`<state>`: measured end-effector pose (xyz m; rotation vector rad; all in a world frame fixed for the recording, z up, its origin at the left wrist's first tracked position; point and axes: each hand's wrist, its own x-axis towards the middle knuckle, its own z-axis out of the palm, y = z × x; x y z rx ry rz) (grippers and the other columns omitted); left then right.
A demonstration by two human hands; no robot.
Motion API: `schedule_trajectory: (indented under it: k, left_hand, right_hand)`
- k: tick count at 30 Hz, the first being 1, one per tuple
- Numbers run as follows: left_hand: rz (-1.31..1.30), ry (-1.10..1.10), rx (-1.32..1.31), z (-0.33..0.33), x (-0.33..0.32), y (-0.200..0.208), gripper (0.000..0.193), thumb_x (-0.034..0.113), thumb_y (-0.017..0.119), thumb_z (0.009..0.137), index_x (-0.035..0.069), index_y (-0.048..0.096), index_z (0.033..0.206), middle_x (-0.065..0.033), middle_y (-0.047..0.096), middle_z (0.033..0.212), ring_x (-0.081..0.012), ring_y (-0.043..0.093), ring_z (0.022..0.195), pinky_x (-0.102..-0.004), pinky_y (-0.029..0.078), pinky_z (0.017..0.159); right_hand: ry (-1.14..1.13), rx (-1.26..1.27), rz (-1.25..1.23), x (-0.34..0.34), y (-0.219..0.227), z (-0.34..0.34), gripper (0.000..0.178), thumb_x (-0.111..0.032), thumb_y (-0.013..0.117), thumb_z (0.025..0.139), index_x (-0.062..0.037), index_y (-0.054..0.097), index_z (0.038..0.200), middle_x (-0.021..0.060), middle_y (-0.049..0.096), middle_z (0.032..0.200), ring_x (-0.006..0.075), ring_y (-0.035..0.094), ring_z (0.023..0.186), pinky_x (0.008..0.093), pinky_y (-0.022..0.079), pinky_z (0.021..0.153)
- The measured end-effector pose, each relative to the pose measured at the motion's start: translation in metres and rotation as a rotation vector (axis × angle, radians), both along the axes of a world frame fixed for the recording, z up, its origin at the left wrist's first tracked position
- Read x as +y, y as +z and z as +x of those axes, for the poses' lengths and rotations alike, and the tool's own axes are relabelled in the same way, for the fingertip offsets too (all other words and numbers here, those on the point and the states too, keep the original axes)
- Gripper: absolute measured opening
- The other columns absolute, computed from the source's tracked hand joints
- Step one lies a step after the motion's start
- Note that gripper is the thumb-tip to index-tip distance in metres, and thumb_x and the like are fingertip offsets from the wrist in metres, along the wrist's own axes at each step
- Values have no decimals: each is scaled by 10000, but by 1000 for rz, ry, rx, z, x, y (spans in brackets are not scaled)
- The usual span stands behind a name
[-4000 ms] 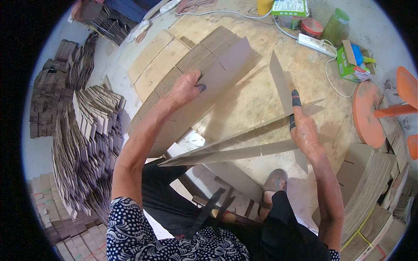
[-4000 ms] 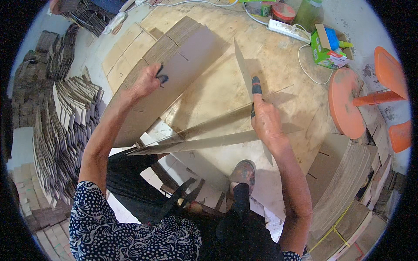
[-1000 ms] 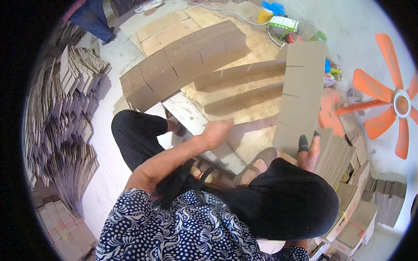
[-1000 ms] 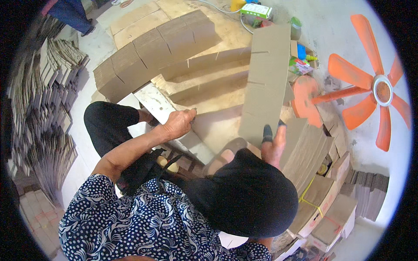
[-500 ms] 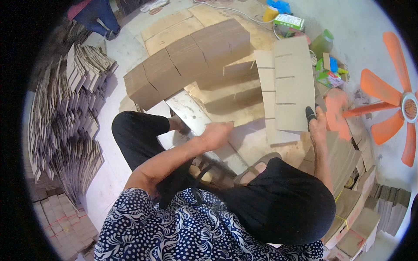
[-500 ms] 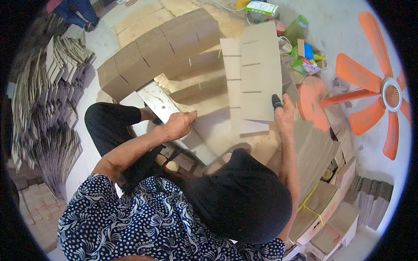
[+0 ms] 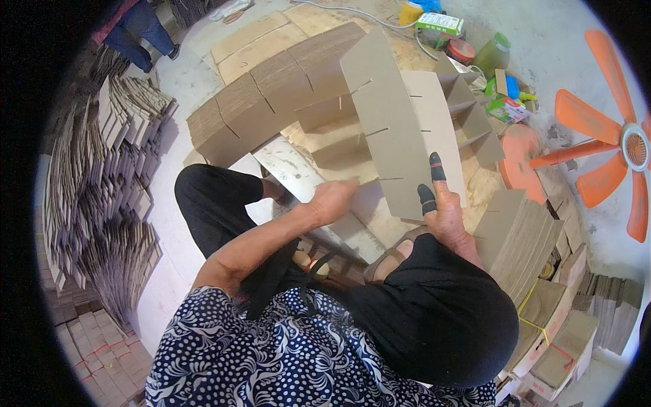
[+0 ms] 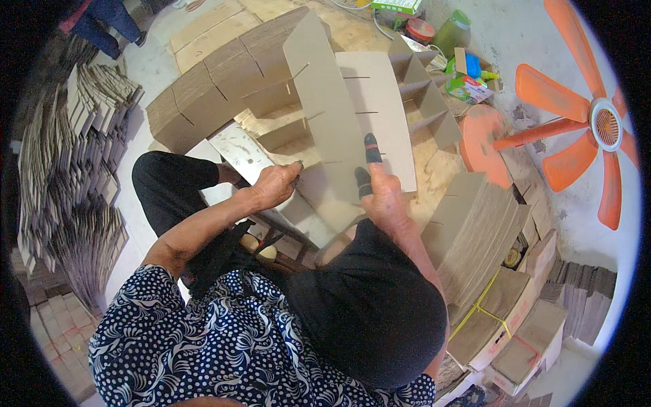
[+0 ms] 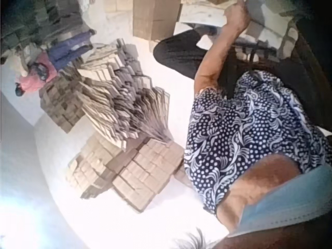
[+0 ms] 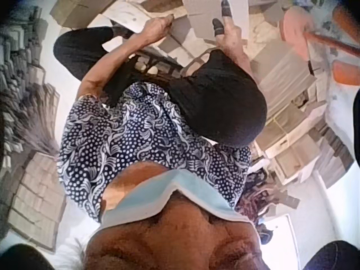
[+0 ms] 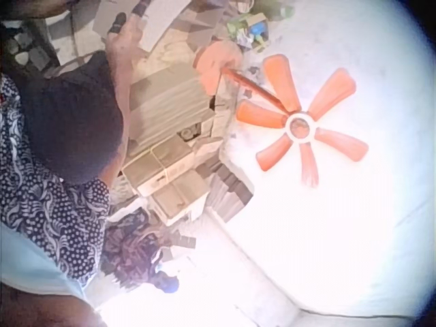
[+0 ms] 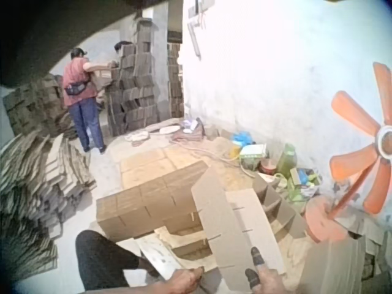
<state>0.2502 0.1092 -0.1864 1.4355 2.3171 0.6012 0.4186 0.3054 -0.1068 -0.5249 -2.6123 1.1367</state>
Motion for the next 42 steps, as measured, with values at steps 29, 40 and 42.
schedule_trajectory:
  k: [29,40,42]
  left_hand:
    - [-64,-19,-84,-10,-3,21,137,-3,510,741,-8,466,871,-249,596,747,-445,594,768,-516,464,656]
    - [330,350,540,-133,30,43,406,96,651,746,-1,523,1118,-220,545,1128,-391,471,1151,-471,388,948]
    - [100,341,522,-156,32,36,340,98,637,737,11,531,1049,-226,584,1035,-399,532,1059,-492,432,866]
  right_hand:
    - [112,-139,46,-5,-24,-37,472,79,560,636,-10,507,1096,283,595,821,453,590,796,484,484,684]
    - [112,-218,39,-20,-15,-32,433,61,531,649,-27,480,1070,288,583,769,475,572,768,528,465,682]
    - [141,-169,57,-17,-11,-37,411,70,525,649,-28,488,1046,285,584,768,472,575,770,524,467,679]
